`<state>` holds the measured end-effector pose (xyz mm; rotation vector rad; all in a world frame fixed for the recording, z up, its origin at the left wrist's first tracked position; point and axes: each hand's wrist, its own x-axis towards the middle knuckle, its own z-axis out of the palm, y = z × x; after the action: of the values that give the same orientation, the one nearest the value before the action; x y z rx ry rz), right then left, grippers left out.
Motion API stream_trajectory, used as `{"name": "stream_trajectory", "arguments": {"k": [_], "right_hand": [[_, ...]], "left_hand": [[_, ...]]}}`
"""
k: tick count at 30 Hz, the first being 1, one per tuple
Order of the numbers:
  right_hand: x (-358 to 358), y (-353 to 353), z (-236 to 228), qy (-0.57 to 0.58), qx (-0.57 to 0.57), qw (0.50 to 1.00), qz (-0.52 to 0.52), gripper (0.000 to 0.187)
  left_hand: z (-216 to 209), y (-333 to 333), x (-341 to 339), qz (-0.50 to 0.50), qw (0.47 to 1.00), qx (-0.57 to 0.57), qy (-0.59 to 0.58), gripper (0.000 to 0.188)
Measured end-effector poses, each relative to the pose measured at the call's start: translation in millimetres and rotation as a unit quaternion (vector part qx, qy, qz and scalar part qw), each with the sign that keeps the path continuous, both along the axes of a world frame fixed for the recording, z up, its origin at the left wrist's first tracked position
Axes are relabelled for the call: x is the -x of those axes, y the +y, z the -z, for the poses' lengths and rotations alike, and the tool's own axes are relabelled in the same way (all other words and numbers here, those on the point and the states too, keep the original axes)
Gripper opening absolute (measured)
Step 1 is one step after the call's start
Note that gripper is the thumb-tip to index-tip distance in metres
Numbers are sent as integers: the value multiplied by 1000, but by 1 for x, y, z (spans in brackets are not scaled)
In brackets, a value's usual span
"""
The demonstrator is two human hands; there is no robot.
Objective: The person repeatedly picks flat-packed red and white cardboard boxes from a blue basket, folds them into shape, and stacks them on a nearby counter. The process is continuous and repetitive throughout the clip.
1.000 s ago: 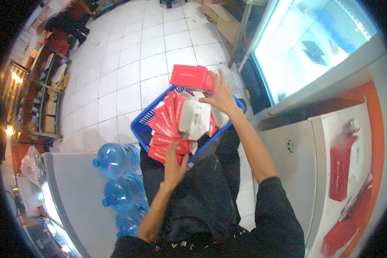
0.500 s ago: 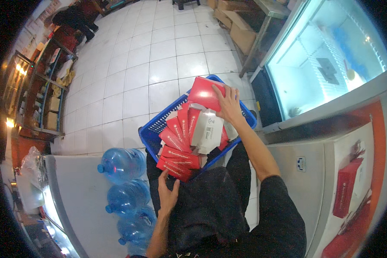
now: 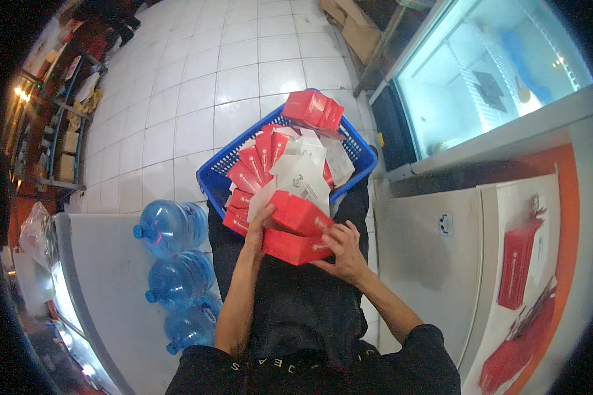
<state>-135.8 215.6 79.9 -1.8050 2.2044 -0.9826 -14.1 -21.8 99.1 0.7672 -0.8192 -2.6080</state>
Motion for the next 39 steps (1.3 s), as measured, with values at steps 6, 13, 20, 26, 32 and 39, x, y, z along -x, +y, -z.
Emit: {"name": "stream_trajectory", "arguments": {"k": [6,13,20,26,32,39], "right_hand": [[-8,-17,-87,-166,-1,982,95,60],[-29,-14,-101,-396,-35,901,176,23],[-11,-4,-120,-417,205,797,386,28],[6,15,-143,-316,237,837,380,29],[-9,20,-123,-258,-38,925,276,26],[-24,20,-115,-135,-137,980,56,28]], "left_hand": [[6,9,-11,-11,996,81,-36,57],[-2,18,-16,128,919,323,-185,57],[61,40,-53,72,920,326,-204,42],[39,10,18,-42,854,422,-301,38],[111,24,45,62,864,384,-320,62],[-38,53,10,166,965,114,-167,88]]}}
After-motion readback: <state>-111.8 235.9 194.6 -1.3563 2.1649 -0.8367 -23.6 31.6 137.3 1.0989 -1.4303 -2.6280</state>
